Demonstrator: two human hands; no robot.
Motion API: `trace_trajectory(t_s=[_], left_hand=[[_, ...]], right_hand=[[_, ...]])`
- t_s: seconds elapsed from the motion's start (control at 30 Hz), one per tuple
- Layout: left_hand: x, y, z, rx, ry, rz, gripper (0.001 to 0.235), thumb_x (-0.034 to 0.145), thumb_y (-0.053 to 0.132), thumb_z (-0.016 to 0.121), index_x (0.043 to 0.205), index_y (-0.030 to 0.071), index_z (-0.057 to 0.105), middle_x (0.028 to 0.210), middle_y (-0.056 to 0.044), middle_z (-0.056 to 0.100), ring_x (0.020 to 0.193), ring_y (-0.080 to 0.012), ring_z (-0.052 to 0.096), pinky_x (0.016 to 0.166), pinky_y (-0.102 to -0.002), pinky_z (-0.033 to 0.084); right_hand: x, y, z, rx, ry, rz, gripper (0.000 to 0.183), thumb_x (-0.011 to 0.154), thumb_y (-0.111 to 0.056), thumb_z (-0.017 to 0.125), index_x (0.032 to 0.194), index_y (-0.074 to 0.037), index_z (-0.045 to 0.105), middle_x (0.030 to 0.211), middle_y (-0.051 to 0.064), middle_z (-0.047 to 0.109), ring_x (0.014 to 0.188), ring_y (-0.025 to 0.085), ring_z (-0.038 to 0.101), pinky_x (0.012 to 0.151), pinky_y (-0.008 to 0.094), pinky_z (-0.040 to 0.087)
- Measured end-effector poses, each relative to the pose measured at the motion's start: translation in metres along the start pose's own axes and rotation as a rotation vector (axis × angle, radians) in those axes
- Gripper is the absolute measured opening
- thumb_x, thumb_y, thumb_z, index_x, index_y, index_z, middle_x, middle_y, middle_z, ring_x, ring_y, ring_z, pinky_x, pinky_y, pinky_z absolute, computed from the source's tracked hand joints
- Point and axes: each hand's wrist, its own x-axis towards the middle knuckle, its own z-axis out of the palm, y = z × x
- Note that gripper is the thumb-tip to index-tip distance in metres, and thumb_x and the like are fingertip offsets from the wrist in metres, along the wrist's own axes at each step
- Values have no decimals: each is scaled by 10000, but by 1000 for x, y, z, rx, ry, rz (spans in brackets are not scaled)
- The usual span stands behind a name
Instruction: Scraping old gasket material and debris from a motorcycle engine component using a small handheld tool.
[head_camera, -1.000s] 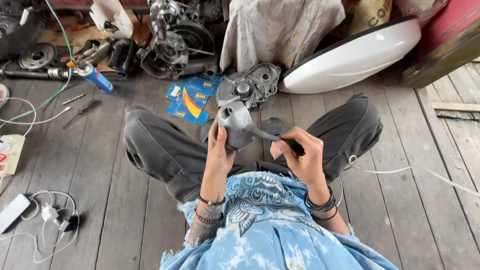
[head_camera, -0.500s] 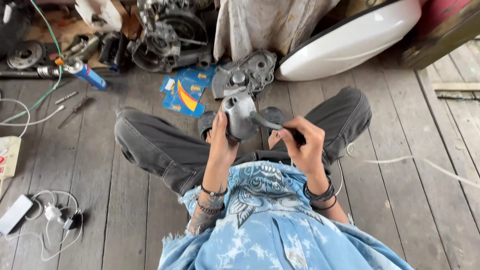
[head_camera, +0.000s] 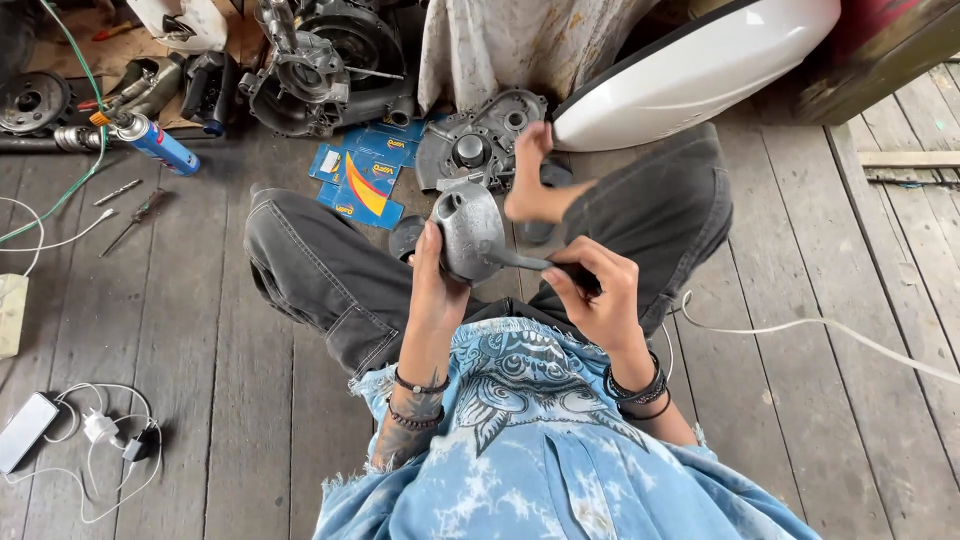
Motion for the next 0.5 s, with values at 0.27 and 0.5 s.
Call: trace_trajectory(t_s=[0.27,0.5], left_hand=[[1,7,3,-44,129,-15,523,993,452,641,1455,236,524,1474,-252,395,1227,-351,523,1034,-607,446],[-6,20,17,-1,169,-23,394,989,492,615,1232,183,649,1224,-144,624,1078,-281,650,922,-490,559]], right_hand=[[8,-5,6,37,-1,13,157,999,-139,688,903,-22,730,601,81,565,408,130,417,398,258,331],[6,-2,9,53,-17,3,157,1009,-135,675,917,-16,720,629,79,568,419,117,396,401,252,316]])
